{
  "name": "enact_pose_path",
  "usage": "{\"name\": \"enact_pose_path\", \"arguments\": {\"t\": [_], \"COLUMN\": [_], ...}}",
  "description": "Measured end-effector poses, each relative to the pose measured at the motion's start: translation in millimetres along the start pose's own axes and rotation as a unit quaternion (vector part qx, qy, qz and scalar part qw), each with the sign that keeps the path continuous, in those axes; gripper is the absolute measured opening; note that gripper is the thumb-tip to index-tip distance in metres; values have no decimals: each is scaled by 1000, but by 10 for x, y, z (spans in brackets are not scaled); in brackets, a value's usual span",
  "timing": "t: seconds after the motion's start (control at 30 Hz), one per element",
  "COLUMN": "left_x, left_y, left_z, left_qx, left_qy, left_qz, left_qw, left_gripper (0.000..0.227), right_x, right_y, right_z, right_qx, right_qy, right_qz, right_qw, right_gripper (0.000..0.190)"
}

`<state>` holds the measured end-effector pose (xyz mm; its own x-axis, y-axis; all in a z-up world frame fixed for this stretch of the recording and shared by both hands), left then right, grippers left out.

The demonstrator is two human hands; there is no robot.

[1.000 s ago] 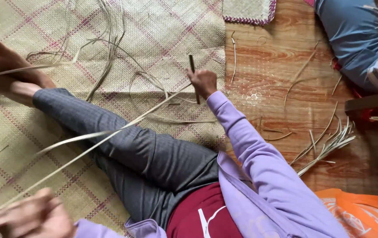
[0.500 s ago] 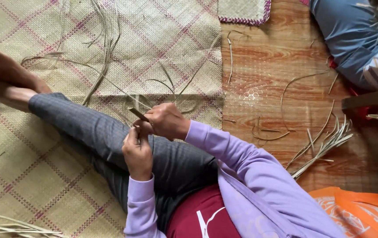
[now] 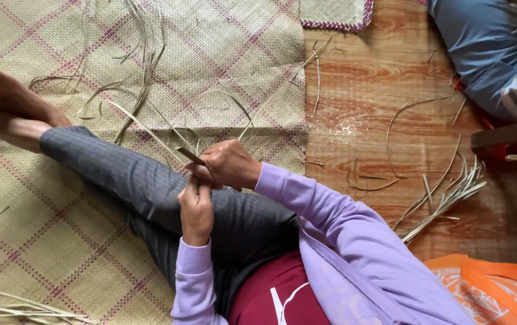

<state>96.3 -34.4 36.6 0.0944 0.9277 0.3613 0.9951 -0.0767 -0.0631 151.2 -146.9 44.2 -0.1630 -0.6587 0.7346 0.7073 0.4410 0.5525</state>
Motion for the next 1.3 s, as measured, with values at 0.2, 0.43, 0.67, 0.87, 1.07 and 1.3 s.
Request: {"name": "enact_pose_path", "arguments": {"t": [0.2, 0.43, 0.67, 0.87, 1.07, 1.3], "left_x": [-40, 391, 1089, 1603, 1779, 1605], "left_y": [-17, -315, -421, -400, -343, -296], "left_z": [-40, 60, -277, 160, 154, -1], "left_qx": [-49, 3, -85, -61, -141, -39], "left_qy": [71, -293, -523, -677, -594, -575], "left_qz": [-14, -35, -82, -89, -129, -187], "left_qw": [996, 955, 844, 728, 782, 796], "left_gripper": [23, 14, 18, 9, 22, 17], "right_x": [-169, -376, -582, -699, -752, -760], "right_y": [-155, -496, -989, -1164, -1268, -1277], "right_z": [-266, -1456, -2239, -2270, -1668, -972], "right_qx": [-43, -239, -284, -229, -304, -210], "right_qy": [-15, -44, -179, -128, 138, 280], "right_qz": [41, 50, 52, 239, 387, 438], "right_qw": [998, 969, 941, 935, 859, 828], "right_gripper": [44, 53, 67, 64, 69, 61]}}
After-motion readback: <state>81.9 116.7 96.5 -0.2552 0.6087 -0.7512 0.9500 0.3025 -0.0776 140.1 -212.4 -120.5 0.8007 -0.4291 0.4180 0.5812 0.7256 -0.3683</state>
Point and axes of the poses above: each hand's wrist, its own y-axis towards the middle knuckle, its own x-axis out of the back of the hand, z = x × y, the point moved 7 cm from there along y, towards the middle knuckle, and after that the axes turned 2 degrees about z, right-handed, at the moved point
